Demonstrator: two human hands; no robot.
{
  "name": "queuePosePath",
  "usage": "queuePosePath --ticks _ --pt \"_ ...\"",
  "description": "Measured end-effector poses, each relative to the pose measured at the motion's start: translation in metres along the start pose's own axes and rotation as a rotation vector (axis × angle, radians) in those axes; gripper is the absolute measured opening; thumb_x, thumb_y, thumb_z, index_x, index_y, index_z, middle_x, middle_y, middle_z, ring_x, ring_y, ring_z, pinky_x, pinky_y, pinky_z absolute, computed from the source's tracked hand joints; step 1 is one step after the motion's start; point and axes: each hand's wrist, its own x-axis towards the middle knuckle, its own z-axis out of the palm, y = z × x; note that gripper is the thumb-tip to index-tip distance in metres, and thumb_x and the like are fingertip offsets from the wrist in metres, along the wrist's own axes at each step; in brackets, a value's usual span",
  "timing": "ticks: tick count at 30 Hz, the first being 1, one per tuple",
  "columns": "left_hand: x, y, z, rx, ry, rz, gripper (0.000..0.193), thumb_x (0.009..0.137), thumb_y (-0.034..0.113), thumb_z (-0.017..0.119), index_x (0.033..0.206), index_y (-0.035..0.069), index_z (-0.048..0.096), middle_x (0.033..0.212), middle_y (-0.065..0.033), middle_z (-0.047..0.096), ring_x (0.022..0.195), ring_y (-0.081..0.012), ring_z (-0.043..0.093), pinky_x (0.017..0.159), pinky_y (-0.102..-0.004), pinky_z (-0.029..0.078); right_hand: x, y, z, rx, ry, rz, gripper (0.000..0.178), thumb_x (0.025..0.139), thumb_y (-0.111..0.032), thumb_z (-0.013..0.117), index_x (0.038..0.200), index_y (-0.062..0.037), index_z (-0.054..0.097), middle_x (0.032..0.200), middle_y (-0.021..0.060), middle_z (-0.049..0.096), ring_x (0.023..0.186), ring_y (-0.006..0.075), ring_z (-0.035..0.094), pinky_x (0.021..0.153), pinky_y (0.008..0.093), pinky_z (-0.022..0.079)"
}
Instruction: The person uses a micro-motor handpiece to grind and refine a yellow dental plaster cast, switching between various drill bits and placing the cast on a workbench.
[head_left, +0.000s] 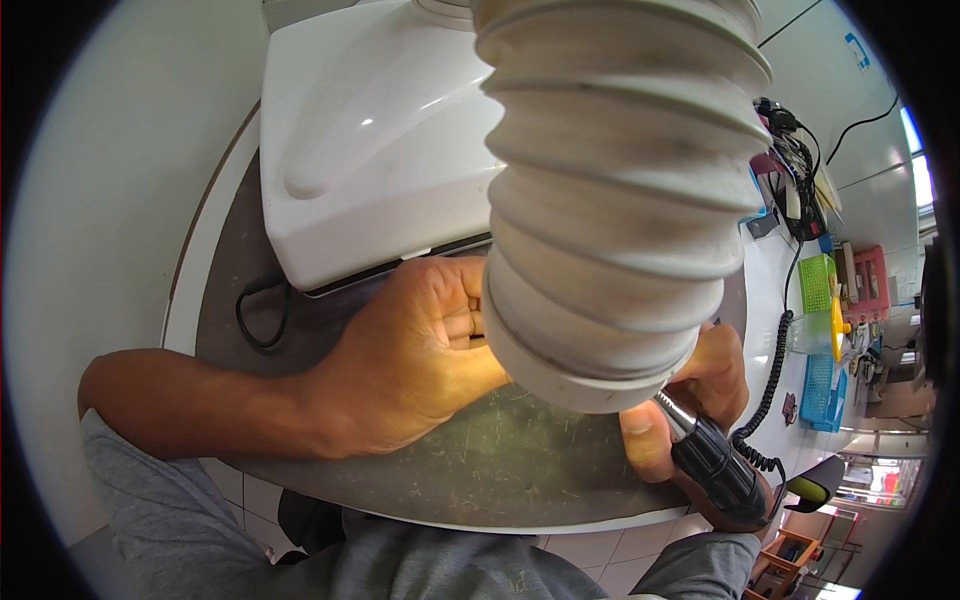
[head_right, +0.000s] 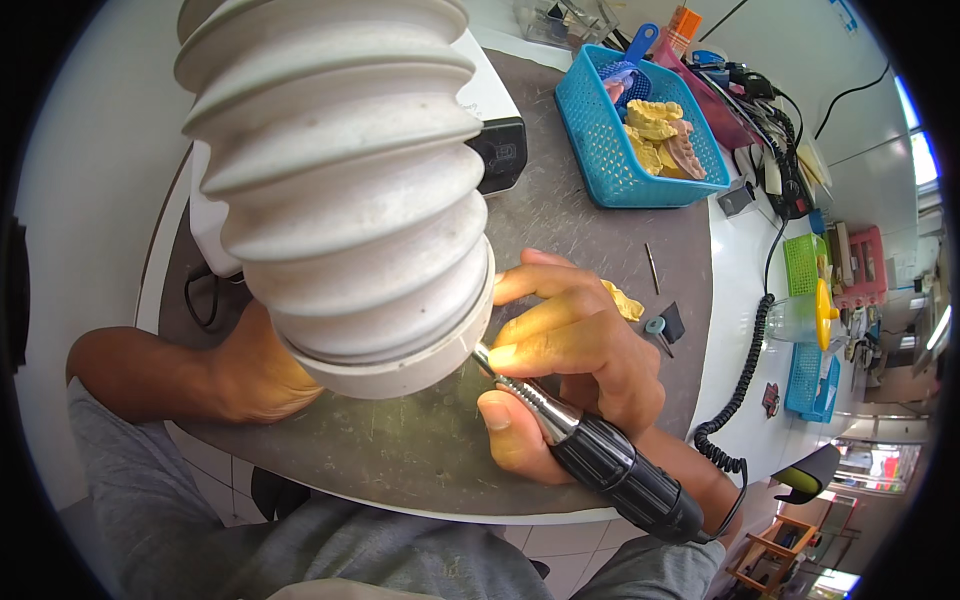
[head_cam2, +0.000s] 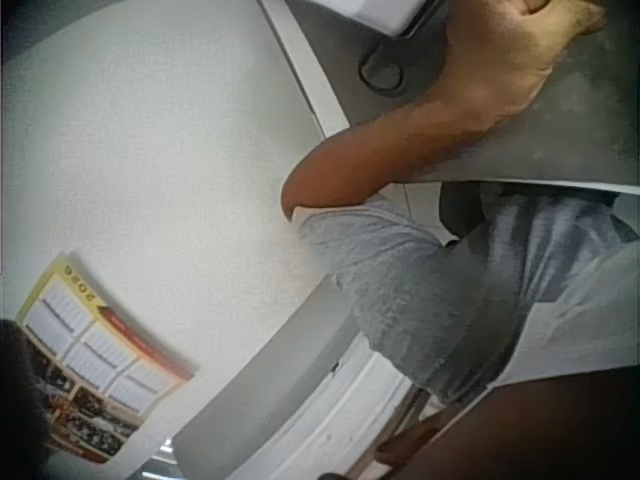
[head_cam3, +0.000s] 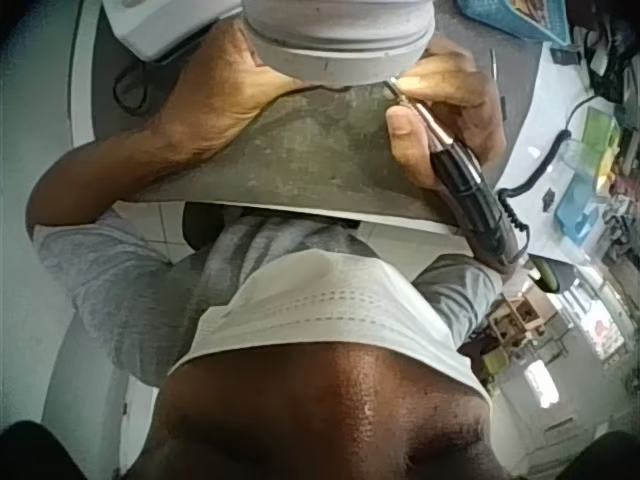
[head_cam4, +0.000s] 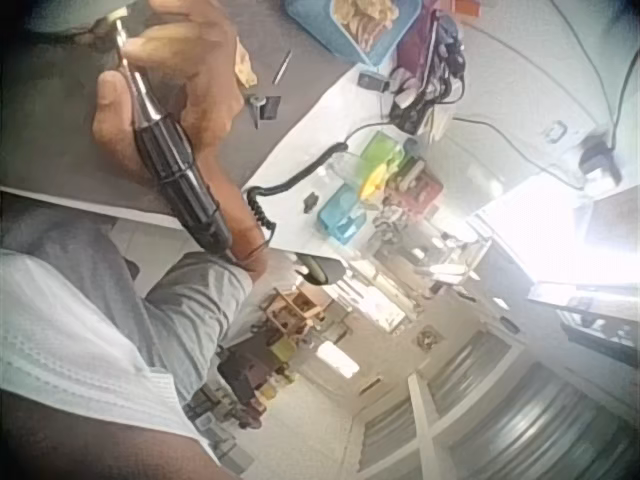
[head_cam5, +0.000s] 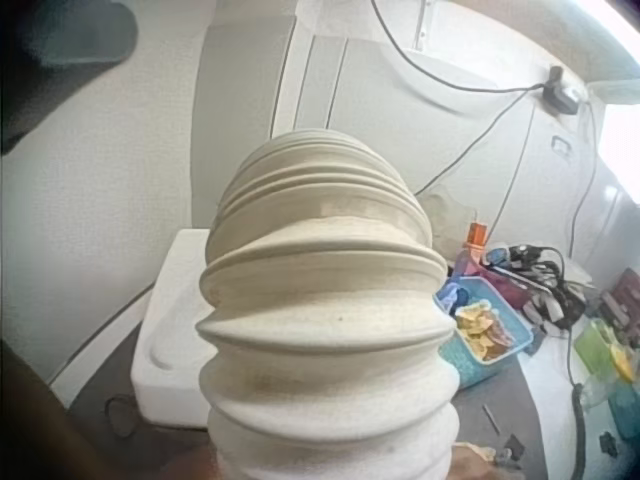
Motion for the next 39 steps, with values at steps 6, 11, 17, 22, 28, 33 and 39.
queuePosePath --ticks 6,11,17,22,28,33,39 --pt "-0.003 0.017 0.003 0.090 0.008 -0.063 0.025 0.094 0.000 0.068 0.119 -0.004 0.065 0.112 -0.0057 0.074 0.105 -0.0079 0.067 0.092 -0.0232 0.054 -0.002 0.002 0.000 0.001 0.000 0.015 0.032 0.073 -0.012 0.082 0.099 -0.0019 0.067 0.090 0.0148 0.069 0.098 0.0387 0.070 0.100 0.0620 0.049" --pt "-0.002 0.023 0.003 0.100 0.006 -0.127 0.024 0.094 0.000 0.069 0.118 -0.003 0.065 0.111 -0.0052 0.074 0.104 -0.0071 0.067 0.090 -0.0221 0.054 -0.002 0.002 0.000 0.008 0.005 0.013 0.032 0.073 -0.012 0.082 0.099 -0.0017 0.067 0.090 0.0148 0.069 0.096 0.0386 0.071 0.100 0.0615 0.049" --pt "-0.002 0.014 0.005 0.135 0.061 -0.023 0.022 0.095 0.001 0.069 0.116 -0.003 0.066 0.110 -0.0055 0.075 0.102 -0.0064 0.067 0.088 -0.0217 0.054 0.000 0.003 0.001 0.007 0.004 0.010 0.032 0.072 -0.012 0.082 0.099 -0.0015 0.067 0.088 0.0146 0.069 0.094 0.0385 0.071 0.100 0.0608 0.049" --pt "-0.006 0.031 0.008 0.171 0.018 -0.092 0.021 0.095 0.001 0.068 0.115 -0.003 0.067 0.111 -0.0053 0.074 0.104 -0.0077 0.067 0.091 -0.0225 0.054 -0.001 0.002 0.002 0.011 0.037 0.022 0.031 0.073 -0.012 0.082 0.098 -0.0018 0.066 0.086 0.0145 0.069 0.093 0.0382 0.072 0.100 0.0607 0.049" --pt "-0.004 0.026 0.009 0.173 0.026 -0.027 0.030 0.092 -0.001 0.071 0.121 -0.003 0.062 0.116 -0.0069 0.072 0.110 -0.0112 0.066 0.096 -0.0261 0.054 -0.003 -0.008 -0.001 0.007 -0.047 -0.019 0.029 0.078 -0.013 0.080 0.100 -0.0019 0.064 0.086 0.0135 0.068 0.095 0.0362 0.071 0.099 0.0594 0.048" --pt "-0.004 0.025 0.011 0.241 0.011 0.048 0.038 0.089 -0.003 0.072 0.125 -0.002 0.059 0.120 -0.0083 0.070 0.115 -0.0142 0.065 0.101 -0.0291 0.053 -0.002 -0.024 -0.019 0.259 0.136 0.256 0.030 0.095 -0.021 0.071 0.111 -0.0051 0.051 0.091 0.0120 0.060 0.095 0.0249 0.067 0.089 0.0371 0.052" --pt "-0.013 0.047 0.022 0.556 0.021 -0.146 0.019 0.096 -0.002 0.054 0.113 0.000 0.062 0.103 -0.0065 0.059 0.086 -0.0079 0.057 0.077 -0.0237 0.052 -0.023 -0.063 -0.060 0.336 0.252 0.634 0.038 0.099 -0.039 0.054 0.087 -0.0033 0.054 0.071 0.0072 0.053 0.055 0.0087 0.042 0.050 0.0240 0.035"
